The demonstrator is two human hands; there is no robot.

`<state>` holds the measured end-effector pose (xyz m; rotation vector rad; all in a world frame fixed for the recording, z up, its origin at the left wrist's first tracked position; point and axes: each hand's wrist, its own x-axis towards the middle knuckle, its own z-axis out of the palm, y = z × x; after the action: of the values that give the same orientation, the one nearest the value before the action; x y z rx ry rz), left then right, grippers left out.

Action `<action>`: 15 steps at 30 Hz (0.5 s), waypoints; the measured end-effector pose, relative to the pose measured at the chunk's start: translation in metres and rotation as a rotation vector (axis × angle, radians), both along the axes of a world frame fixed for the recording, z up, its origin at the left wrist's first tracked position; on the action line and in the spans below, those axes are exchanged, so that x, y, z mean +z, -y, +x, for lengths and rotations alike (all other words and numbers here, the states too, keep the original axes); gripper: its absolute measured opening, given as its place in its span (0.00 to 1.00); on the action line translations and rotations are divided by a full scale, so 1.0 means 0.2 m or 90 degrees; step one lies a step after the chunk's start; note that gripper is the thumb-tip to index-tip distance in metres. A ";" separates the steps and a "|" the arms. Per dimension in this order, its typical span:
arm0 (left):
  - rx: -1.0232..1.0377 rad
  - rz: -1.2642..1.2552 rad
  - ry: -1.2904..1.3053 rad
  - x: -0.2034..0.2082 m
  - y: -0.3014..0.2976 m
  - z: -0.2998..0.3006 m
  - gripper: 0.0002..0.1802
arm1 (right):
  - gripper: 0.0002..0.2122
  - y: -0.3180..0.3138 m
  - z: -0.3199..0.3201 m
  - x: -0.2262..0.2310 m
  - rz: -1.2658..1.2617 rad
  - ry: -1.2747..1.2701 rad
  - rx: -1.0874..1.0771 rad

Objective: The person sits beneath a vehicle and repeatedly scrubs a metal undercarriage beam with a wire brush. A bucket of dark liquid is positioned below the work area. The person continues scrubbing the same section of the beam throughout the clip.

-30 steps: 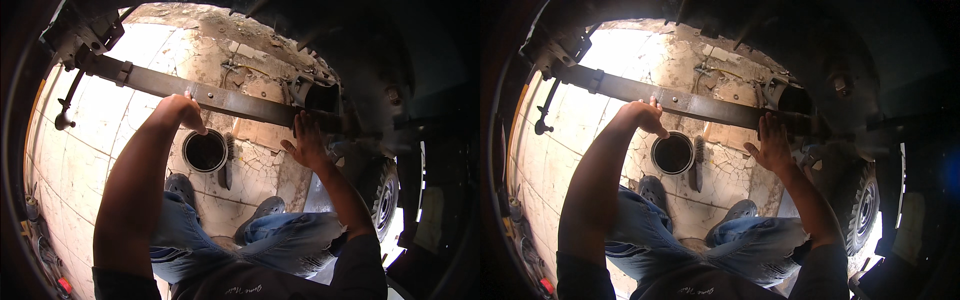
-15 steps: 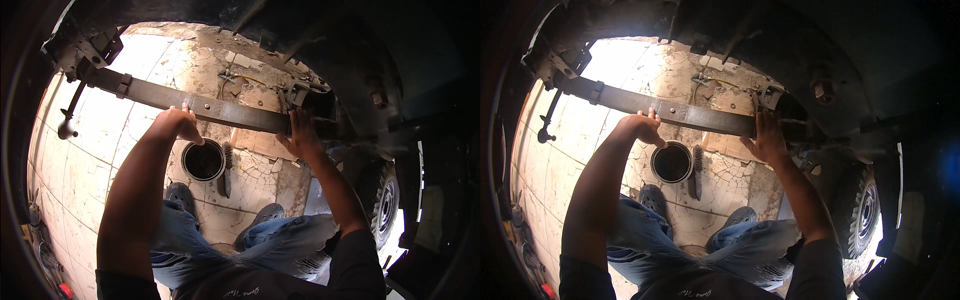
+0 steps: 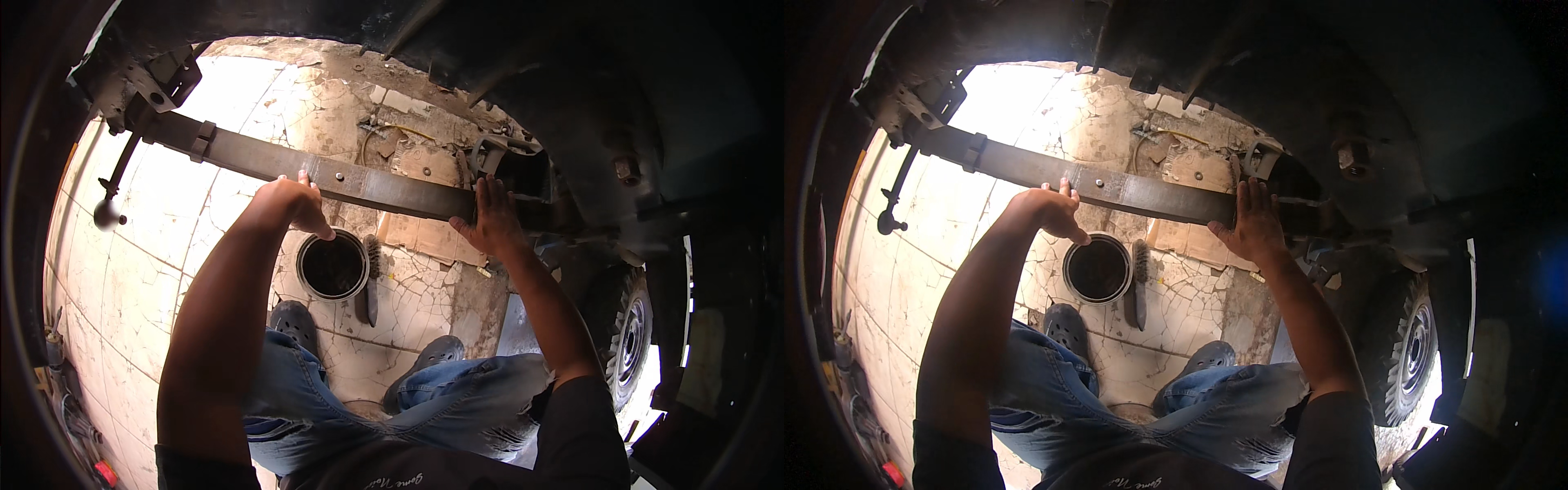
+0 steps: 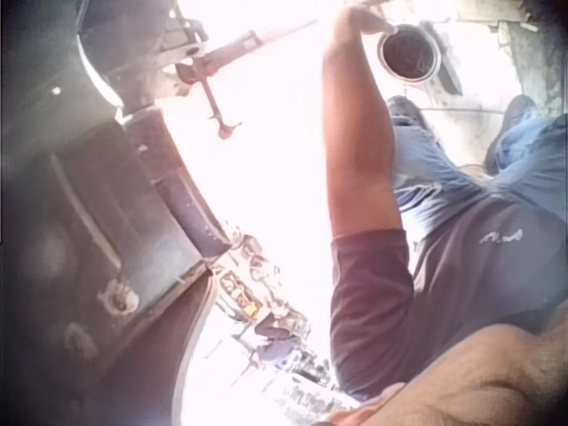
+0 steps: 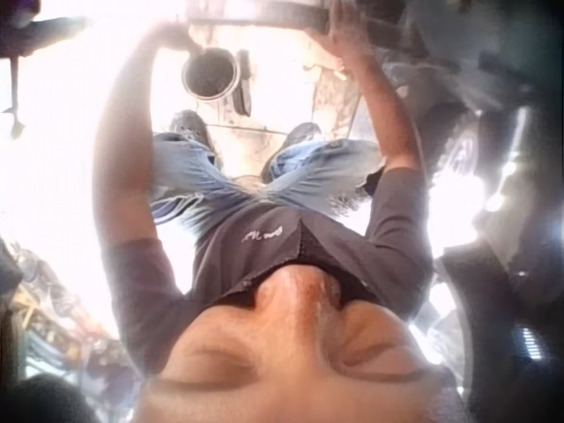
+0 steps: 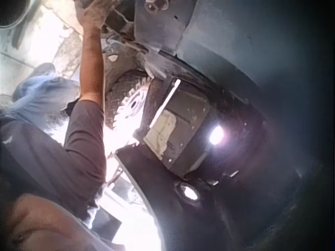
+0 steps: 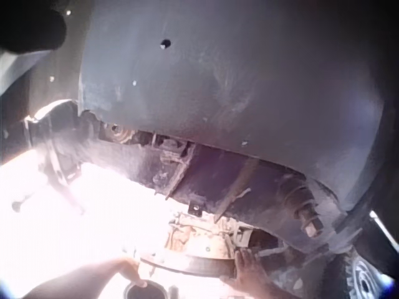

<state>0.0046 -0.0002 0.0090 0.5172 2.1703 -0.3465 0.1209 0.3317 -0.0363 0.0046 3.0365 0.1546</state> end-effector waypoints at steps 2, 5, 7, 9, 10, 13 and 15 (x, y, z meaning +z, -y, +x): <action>-0.001 0.015 0.002 -0.01 0.01 0.01 0.62 | 0.48 -0.01 0.01 0.00 -0.010 0.006 0.015; 0.002 0.023 -0.006 -0.02 0.04 0.02 0.61 | 0.49 0.02 0.13 -0.01 0.073 -0.006 0.081; 0.006 0.027 0.000 -0.01 0.03 0.02 0.61 | 0.49 0.06 0.23 0.01 0.063 0.030 0.077; -0.003 0.011 0.000 0.00 0.02 0.03 0.60 | 0.49 0.08 0.28 0.00 0.061 0.034 0.079; -0.007 0.004 -0.009 0.02 0.01 0.03 0.59 | 0.49 0.07 0.29 -0.01 0.063 0.015 0.082; 0.009 -0.007 0.005 0.05 -0.02 0.02 0.58 | 0.48 -0.02 0.23 -0.09 0.039 -0.045 0.099; 0.022 -0.012 0.029 0.06 -0.02 0.01 0.58 | 0.48 -0.04 0.13 -0.06 0.027 -0.049 0.078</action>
<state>0.0057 0.0044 0.0204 0.4716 2.1272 -0.3328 0.1474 0.3397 -0.0489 -0.1770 3.1097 0.2344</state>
